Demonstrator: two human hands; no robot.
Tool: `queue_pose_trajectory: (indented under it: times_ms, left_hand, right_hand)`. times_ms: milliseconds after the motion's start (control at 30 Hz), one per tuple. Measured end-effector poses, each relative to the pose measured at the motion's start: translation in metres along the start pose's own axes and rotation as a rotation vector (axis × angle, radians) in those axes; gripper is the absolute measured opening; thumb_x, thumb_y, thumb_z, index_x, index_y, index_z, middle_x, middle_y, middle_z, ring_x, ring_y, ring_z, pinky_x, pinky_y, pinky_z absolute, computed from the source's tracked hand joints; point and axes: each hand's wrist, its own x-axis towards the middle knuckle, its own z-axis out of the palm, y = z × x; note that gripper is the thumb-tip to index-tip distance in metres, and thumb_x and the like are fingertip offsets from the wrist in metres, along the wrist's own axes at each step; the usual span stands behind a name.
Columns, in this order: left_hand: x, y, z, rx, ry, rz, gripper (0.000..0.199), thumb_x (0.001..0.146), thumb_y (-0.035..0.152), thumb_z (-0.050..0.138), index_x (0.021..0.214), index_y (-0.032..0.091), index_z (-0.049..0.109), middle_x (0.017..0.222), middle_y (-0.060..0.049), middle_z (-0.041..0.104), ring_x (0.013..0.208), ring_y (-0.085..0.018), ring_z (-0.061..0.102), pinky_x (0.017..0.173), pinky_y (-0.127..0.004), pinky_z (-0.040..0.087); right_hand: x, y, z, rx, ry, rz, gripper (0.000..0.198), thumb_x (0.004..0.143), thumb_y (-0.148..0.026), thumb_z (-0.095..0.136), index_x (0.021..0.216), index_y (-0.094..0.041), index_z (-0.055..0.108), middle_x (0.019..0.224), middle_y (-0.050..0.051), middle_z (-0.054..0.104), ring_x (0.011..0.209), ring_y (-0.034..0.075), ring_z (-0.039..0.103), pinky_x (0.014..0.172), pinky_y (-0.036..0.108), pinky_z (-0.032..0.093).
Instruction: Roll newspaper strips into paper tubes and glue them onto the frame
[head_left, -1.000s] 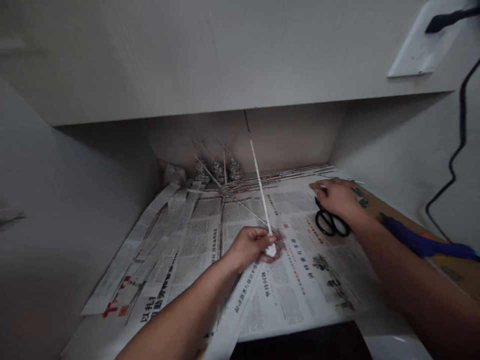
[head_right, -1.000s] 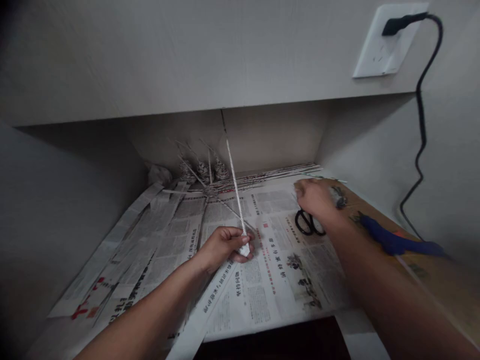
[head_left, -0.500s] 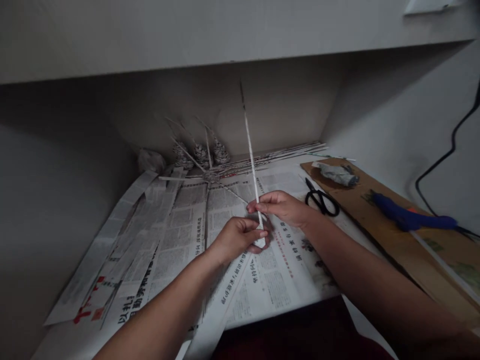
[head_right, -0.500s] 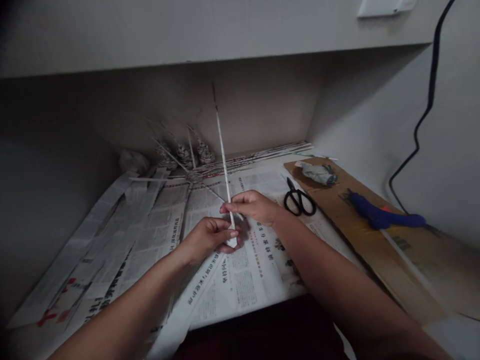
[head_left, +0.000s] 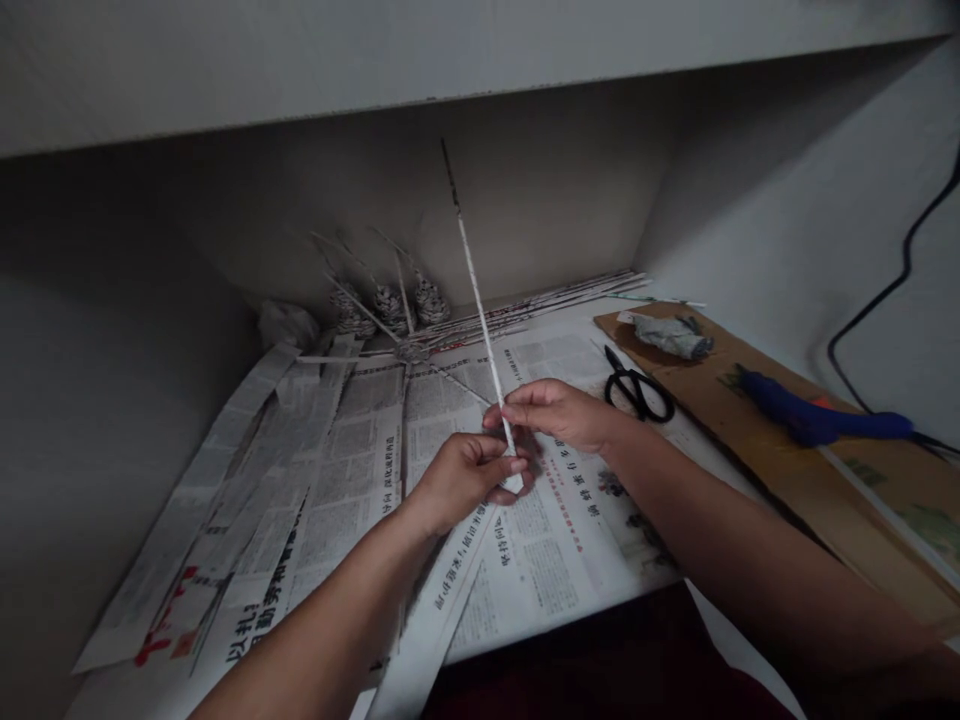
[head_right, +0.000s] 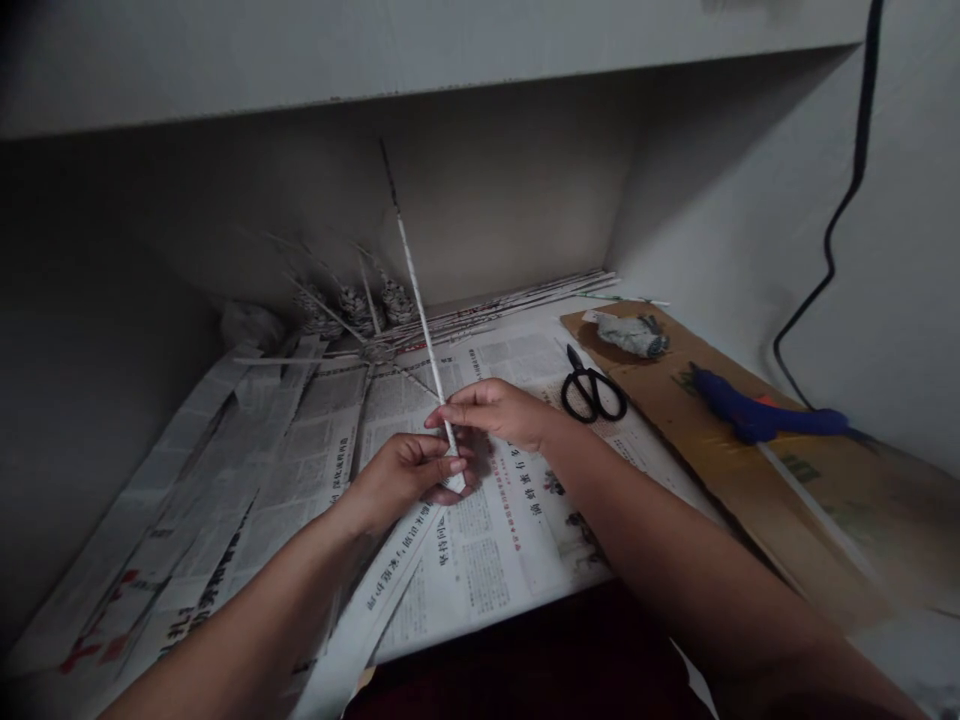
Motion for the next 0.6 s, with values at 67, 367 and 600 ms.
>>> queue_pose_trajectory:
  times_ms: [67, 367, 600]
  left_hand:
    - [0.0010, -0.0019, -0.0007, -0.001, 0.001, -0.005, 0.027, 0.071, 0.036, 0.070, 0.084, 0.012, 0.070, 0.083, -0.010, 0.068, 0.077, -0.018, 0.062, 0.065, -0.031, 0.054]
    - [-0.0004, -0.0025, -0.0009, -0.004, -0.002, 0.001, 0.027, 0.072, 0.035, 0.069, 0.088, 0.013, 0.071, 0.086, -0.010, 0.068, 0.079, -0.019, 0.063, 0.067, -0.033, 0.055]
    - [-0.0017, -0.0021, -0.0002, 0.022, -0.026, -0.001, 0.030, 0.073, 0.036, 0.068, 0.091, 0.013, 0.071, 0.085, -0.010, 0.069, 0.079, -0.019, 0.063, 0.067, -0.032, 0.055]
  right_hand:
    - [0.0011, 0.0020, -0.0012, -0.010, 0.038, -0.022, 0.033, 0.075, -0.044, 0.067, 0.086, -0.013, 0.069, 0.064, 0.001, 0.063, 0.053, 0.009, 0.055, 0.049, 0.021, 0.041]
    - [0.0013, 0.0000, -0.0001, -0.041, 0.063, -0.040, 0.033, 0.075, -0.044, 0.066, 0.092, -0.015, 0.070, 0.082, 0.004, 0.067, 0.057, 0.008, 0.054, 0.051, 0.022, 0.041]
    - [0.0019, -0.0017, 0.0025, 0.011, 0.173, -0.051, 0.030, 0.067, -0.041, 0.073, 0.074, -0.013, 0.065, 0.063, -0.001, 0.059, 0.053, 0.007, 0.049, 0.049, 0.020, 0.037]
